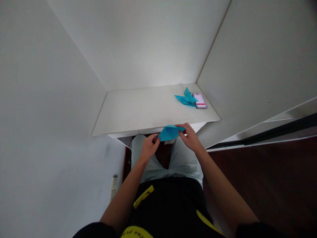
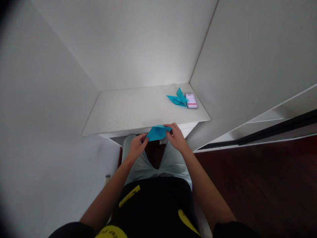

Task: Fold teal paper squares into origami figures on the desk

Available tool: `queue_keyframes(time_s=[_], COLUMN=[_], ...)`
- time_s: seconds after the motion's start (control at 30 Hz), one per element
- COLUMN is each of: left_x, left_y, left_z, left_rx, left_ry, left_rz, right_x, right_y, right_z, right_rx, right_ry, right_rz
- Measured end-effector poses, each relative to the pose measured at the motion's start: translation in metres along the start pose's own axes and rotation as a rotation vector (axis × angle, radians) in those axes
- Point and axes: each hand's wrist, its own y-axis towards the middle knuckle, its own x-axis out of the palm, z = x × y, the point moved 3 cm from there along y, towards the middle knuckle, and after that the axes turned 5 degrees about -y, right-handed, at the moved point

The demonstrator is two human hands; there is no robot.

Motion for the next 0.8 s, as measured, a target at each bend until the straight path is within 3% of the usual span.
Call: queue_keyframes(time_s=[0.17, 0.3, 0.47, 0.63, 0.8], left_x=[0.007, 0.019, 0.033, 0.037, 0.039], left_y=[-0.003, -0.005, -0.001, 0.005, 0.009], left_z=[0.009, 0.011, 0.003, -0.008, -0.009], left_rx=[-0.041, -0.079, -0.177, -0.254, -0.244], left_ry=[-0.094, -0.301, -0.616, -0.778, -0.826], left_rz=[-0.013, -0.025, 0.003, 0.036, 0.034], right_x=[0.009, 0.021, 0.034, 0.039, 0.04], right_y=[0.006, 0.005, -0.005, -0.012, 0.0], right_z=[-0.019, -0.028, -0.037, -0.031, -0.017], right_rx=[-0.159, -0.235, -0.309, -0.341, -0.338], right_ry=[-0.101, -0.225, -0.41, -0.44, -0.465], right_rz=[-0.018, -0.023, -0.153, -0.195, -0.187])
